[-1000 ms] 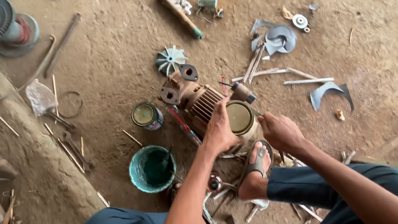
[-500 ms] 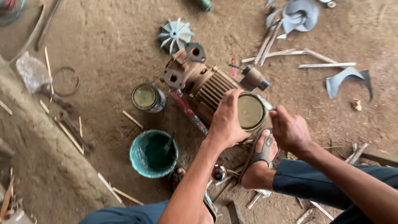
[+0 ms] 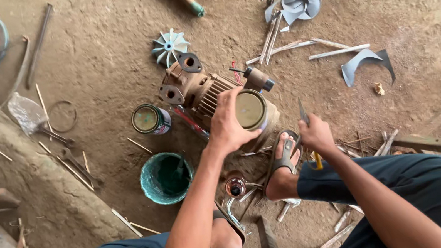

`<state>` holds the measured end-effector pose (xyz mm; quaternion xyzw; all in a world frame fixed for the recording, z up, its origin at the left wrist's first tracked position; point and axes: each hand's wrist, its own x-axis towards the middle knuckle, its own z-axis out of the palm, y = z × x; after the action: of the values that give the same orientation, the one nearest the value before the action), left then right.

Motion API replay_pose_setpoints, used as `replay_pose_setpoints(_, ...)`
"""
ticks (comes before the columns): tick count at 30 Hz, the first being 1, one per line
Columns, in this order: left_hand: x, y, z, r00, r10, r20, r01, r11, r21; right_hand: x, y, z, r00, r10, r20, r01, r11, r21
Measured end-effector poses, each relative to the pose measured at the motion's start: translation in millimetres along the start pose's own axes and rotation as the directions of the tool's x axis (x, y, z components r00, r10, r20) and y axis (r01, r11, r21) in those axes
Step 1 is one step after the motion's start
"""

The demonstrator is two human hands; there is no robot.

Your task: The person uses a screwdriver to pry open the lid of a paint can. They repeatedly work the tool around the rim to break the seal and lift the lid, then set the can down.

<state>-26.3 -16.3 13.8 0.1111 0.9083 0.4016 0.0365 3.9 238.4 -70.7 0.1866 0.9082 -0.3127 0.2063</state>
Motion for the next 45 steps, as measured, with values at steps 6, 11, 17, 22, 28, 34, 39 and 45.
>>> replay_pose_setpoints(6,3.3,9.1,-19.4,0.995,-0.097,-0.026,0.095,0.991,-0.09,23.4,21.7,-2.3,0.991,0.122,-0.045,-0.128,0.982,-0.138)
replay_pose_setpoints(11,-6.0,27.7,-44.3,0.997,-0.062,-0.053,0.056,0.993,-0.1,36.8,23.4,-9.6,0.991,0.118,-0.061,-0.122,0.991,-0.06)
replay_pose_setpoints(17,-13.0,52.5,-66.7,0.991,0.074,-0.109,-0.08,0.995,-0.051,24.8,-17.4,-23.8,0.989,0.114,0.09,-0.143,0.864,0.483)
replay_pose_setpoints(22,-27.1,84.4,-69.2,0.997,0.023,-0.072,-0.032,0.992,-0.124,-43.9,-70.3,-18.9,0.733,-0.543,0.41,-0.405,0.136,0.904)
replay_pose_setpoints(28,-57.6,127.8,-80.4,0.992,0.105,0.07,-0.102,0.994,-0.04,-92.9,-61.8,14.5,0.759,-0.523,0.388,-0.566,-0.235,0.79)
replay_pose_setpoints(34,-74.9,161.3,-85.4,0.996,-0.046,0.075,0.03,0.977,0.209,-108.6,-48.7,34.7,0.869,-0.345,0.355,-0.46,-0.301,0.835)
replay_pose_setpoints(39,-68.9,158.0,-94.6,0.994,-0.055,0.097,0.024,0.955,0.296,-125.1,-63.3,27.2,0.851,-0.344,0.396,-0.485,-0.226,0.845)
replay_pose_setpoints(45,-72.1,150.6,-104.4,0.992,0.002,0.126,-0.031,0.973,0.228,-128.5,-68.6,23.6,0.839,-0.415,0.351,-0.458,-0.193,0.868)
